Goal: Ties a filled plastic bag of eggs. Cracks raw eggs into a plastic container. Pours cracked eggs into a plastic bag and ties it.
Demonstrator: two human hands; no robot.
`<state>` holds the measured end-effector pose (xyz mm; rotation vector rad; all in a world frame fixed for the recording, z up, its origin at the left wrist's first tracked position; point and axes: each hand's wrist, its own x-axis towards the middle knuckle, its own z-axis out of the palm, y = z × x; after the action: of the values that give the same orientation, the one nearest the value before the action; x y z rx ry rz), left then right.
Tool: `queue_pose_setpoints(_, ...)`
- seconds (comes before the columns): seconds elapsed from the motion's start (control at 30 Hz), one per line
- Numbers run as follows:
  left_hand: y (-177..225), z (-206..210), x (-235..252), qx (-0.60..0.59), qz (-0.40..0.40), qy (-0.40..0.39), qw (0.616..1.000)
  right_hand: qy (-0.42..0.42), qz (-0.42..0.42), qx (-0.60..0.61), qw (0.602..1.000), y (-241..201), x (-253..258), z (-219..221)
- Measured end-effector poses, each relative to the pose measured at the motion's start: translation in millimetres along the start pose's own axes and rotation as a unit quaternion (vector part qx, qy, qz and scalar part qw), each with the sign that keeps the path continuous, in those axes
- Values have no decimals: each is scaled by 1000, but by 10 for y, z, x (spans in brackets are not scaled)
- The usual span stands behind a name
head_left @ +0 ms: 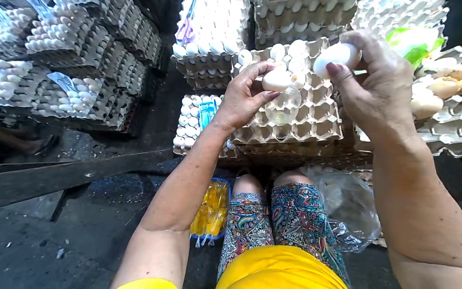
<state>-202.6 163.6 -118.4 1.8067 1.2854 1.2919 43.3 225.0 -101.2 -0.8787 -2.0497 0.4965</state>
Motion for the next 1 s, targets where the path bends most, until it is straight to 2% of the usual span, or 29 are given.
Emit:
queue_pose_setpoints(0.1, 8, 2, -6, -7, 4, -2, 1000, -68, 70, -90, 991, 220, -71, -20)
queue_pose_setpoints(0.23, -4, 13, -19, 3, 24, -5, 1000, -157, 150, -176, 960, 358, -121, 145)
queue_pose_setpoints(0.5, -25, 49, -15, 11, 38, -13, 999, -178, 129, -203, 954, 598, -5, 458)
queue_pose_setpoints(0.6, -18, 60, -18, -3, 32, -11, 999, -155, 96, -131, 974, 492, -8, 301)
queue_pose_setpoints(0.67, -25, 66, -23, -8, 36, -14, 999, -124, 87, -27, 988, 331, -17, 202)
queue_pose_setpoints(0.73, -25, 78, -21, -13, 44, -21, 999, -140, 108, 120, 977, 133, 1, 123)
queue_pose_setpoints(0.8, -8, 97, -9, -15, 47, -22, 999, -184, 134, 229, 946, -1, 53, 86)
queue_pose_setpoints(0.87, 22, 107, -2, -16, 43, -22, 999, -203, 144, 256, 934, -54, 110, 98)
queue_pose_setpoints(1.0, 107, 89, 1, -25, 15, -34, 999, -195, 104, 245, 944, -49, 148, 147)
